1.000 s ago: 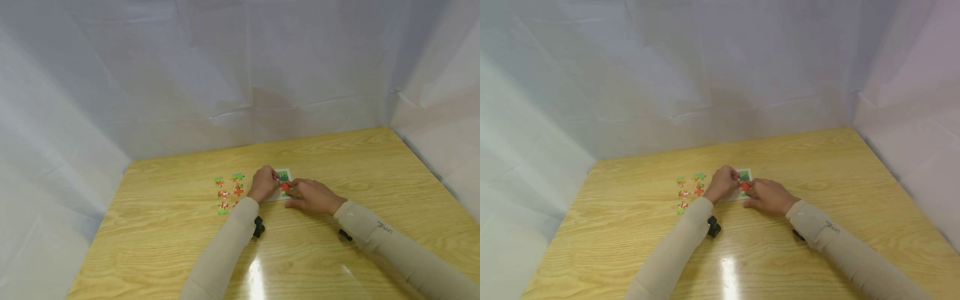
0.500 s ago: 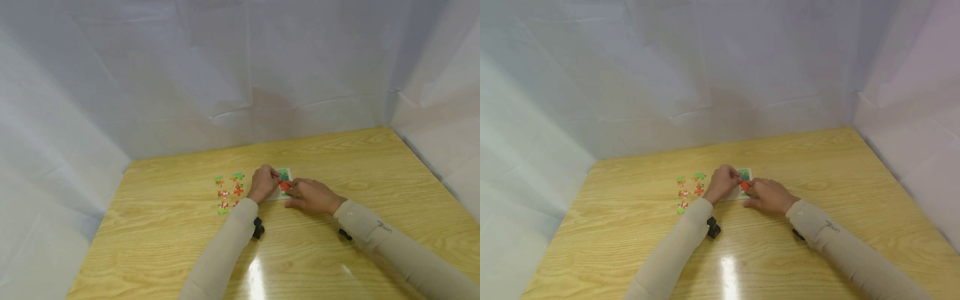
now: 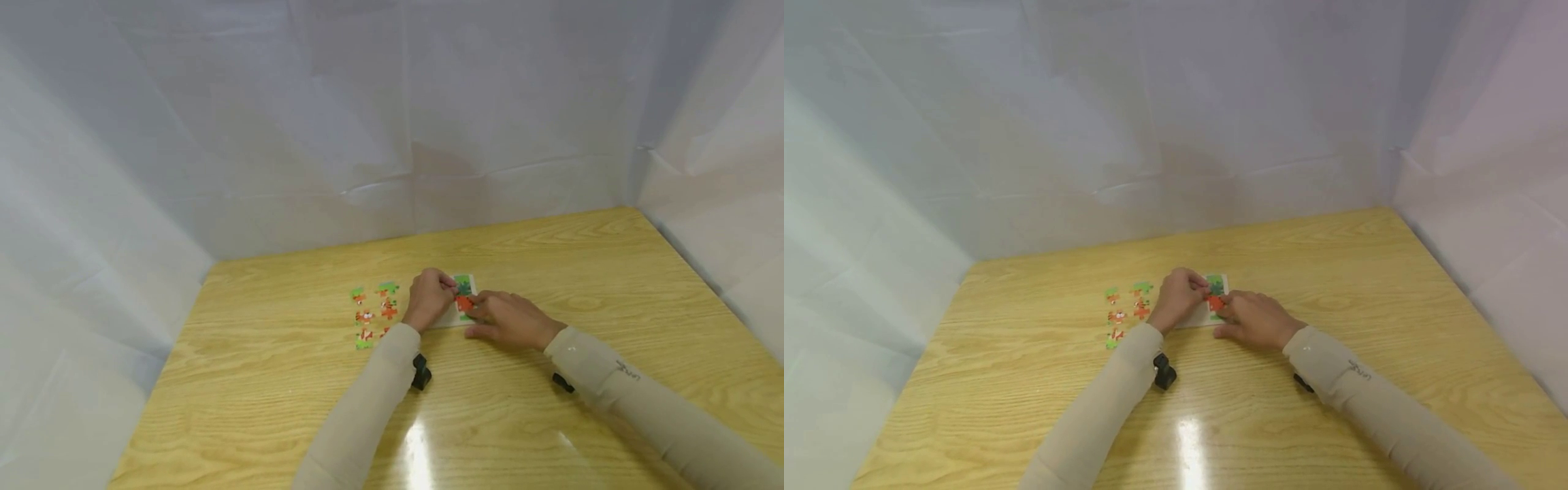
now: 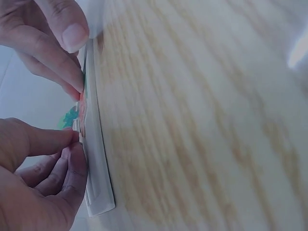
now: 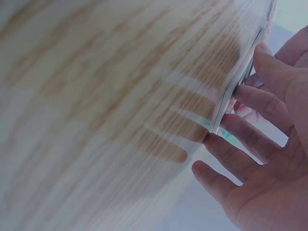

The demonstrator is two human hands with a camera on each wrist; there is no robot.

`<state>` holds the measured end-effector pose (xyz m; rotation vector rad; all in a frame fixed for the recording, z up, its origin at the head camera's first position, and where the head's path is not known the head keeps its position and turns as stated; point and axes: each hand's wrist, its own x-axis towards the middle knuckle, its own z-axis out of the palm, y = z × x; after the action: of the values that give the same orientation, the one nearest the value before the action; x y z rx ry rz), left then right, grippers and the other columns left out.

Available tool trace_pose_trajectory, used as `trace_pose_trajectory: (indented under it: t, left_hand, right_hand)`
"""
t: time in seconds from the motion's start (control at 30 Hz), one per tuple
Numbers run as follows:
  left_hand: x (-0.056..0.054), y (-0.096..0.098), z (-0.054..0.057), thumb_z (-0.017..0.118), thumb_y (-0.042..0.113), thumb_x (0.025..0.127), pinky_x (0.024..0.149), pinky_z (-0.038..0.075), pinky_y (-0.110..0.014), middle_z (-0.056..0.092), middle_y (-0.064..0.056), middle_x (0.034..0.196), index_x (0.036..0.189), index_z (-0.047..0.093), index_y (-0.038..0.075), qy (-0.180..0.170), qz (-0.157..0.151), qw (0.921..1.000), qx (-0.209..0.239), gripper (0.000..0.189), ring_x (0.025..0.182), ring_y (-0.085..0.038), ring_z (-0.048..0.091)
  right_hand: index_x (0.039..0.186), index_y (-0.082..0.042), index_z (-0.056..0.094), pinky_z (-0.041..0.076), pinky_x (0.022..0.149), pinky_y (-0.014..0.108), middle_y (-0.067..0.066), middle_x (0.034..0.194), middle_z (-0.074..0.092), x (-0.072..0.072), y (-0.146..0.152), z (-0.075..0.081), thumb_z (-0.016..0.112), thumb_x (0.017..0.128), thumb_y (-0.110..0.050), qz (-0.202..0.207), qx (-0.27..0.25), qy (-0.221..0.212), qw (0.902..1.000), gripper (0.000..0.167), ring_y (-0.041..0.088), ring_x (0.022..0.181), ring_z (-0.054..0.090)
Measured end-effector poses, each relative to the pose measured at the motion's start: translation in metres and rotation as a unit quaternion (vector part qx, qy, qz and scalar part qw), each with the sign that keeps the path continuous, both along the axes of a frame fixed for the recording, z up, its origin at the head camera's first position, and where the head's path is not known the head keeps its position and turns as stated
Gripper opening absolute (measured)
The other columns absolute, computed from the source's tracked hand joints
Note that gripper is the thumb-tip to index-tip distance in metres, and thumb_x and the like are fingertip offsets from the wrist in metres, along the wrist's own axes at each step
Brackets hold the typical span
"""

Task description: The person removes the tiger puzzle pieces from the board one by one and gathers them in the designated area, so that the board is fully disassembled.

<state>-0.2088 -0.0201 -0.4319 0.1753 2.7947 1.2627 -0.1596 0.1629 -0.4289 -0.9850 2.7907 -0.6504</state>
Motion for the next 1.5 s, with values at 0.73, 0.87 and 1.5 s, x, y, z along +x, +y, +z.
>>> trace_pose_trajectory:
  t: [0.73,0.87,1.5]
  left_hand:
    - [0.001,-0.045,0.016,0.069,0.007,0.094,0.070,0.055,-0.033,0.073,-0.009,0.096,0.100,0.076,0.002,-0.011,0.004,0.9991,0.040,0.010,0.085,-0.021,0.068]
    - [0.002,-0.060,0.016,0.070,0.009,0.094,0.070,0.055,-0.034,0.073,-0.008,0.097,0.100,0.076,0.003,-0.017,0.010,0.9990,0.040,0.011,0.084,-0.021,0.067]
    - [0.005,-0.084,0.019,0.072,0.006,0.092,0.063,0.050,-0.030,0.074,-0.011,0.095,0.096,0.078,0.000,-0.028,0.023,0.9993,-0.002,0.009,0.073,-0.019,0.062]
  right_hand:
    - [0.123,-0.001,0.072,0.048,0.098,0.055,0.019,0.133,0.064,-0.007,0.002,0.000,0.070,0.096,-0.037,-0.034,0.003,0.001,0.9994,0.046,0.036,0.122,0.060]
    - [0.123,-0.001,0.072,0.046,0.100,0.057,0.019,0.134,0.063,-0.008,0.004,0.001,0.070,0.097,-0.037,-0.043,0.000,-0.014,0.9990,0.045,0.038,0.124,0.058]
    - [0.124,-0.001,0.072,0.046,0.099,0.059,0.021,0.137,0.060,-0.013,0.008,-0.002,0.072,0.095,-0.036,-0.040,-0.001,-0.015,0.9991,0.045,0.040,0.124,0.058]
